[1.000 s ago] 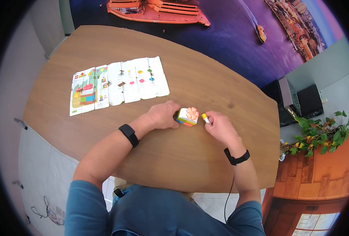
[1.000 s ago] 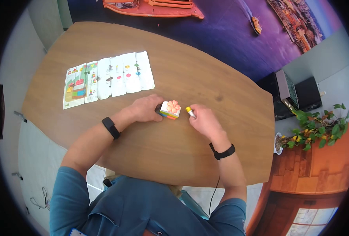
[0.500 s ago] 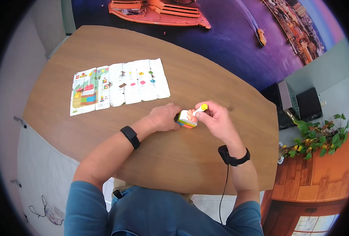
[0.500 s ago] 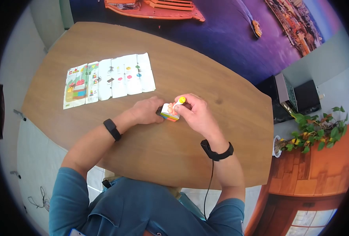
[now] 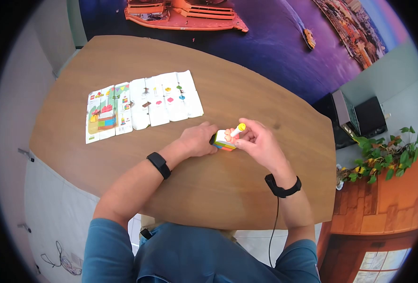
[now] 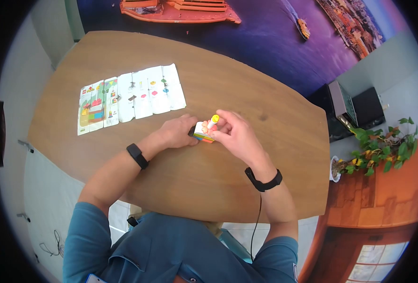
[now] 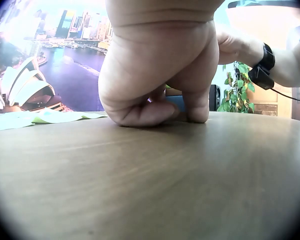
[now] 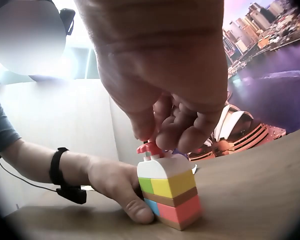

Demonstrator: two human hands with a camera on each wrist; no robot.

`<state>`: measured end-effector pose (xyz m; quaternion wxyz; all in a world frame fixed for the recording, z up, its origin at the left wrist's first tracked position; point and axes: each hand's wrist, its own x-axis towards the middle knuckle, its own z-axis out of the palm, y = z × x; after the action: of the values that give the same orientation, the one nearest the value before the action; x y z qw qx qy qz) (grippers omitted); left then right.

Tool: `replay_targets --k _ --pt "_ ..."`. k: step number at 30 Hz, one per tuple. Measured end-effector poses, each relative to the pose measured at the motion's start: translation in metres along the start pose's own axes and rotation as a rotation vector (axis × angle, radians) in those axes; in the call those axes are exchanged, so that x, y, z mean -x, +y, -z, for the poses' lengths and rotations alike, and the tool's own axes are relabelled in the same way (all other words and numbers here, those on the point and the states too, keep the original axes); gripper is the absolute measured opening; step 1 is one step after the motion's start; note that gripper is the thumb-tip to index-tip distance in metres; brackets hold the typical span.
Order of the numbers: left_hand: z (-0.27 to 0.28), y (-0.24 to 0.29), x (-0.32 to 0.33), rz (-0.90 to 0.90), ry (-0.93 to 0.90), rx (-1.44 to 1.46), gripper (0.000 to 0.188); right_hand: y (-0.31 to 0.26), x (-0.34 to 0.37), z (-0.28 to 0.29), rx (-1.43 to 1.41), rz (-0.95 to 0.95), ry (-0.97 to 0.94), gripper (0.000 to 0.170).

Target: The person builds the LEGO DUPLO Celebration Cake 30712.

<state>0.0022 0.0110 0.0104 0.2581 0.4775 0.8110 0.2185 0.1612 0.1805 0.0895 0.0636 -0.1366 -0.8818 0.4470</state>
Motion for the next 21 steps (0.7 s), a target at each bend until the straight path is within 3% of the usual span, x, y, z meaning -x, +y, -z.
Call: replay_targets --k 5,7,9,12,15,18,20,21 --pt "0.000 0.001 -0.002 0.004 0.029 -0.011 0.067 0.051 0.026 0.010 0.015 -0.097 0.052 0.048" --pt "0.003 0.008 0.000 0.018 0.003 -0.025 0.072 0.070 0.035 0.014 0.253 -0.171 -0.112 0.051" --pt "0.007 0.017 0.004 0.033 -0.019 -0.035 0.077 0.084 0.040 0.013 0.282 -0.155 -0.100 0.052" --pt "0.010 0.021 0.009 0.032 -0.053 -0.093 0.082 0.083 0.040 0.013 0.322 -0.154 -0.123 0.054" --pt "0.017 0.013 0.006 0.014 -0.057 0.007 0.078 0.071 0.034 0.011 0.325 -0.192 -0.163 0.058" --pt "0.026 0.008 -0.002 0.030 -0.117 0.196 0.090 0.067 0.032 0.011 0.285 -0.212 -0.187 0.064" --pt "0.035 0.015 -0.004 -0.161 -0.222 0.229 0.102 0.064 0.022 0.000 0.233 -0.170 -0.227 0.068" --pt "0.037 0.015 -0.005 -0.164 -0.235 0.199 0.098 0.063 0.022 -0.001 0.185 -0.193 -0.216 0.070"
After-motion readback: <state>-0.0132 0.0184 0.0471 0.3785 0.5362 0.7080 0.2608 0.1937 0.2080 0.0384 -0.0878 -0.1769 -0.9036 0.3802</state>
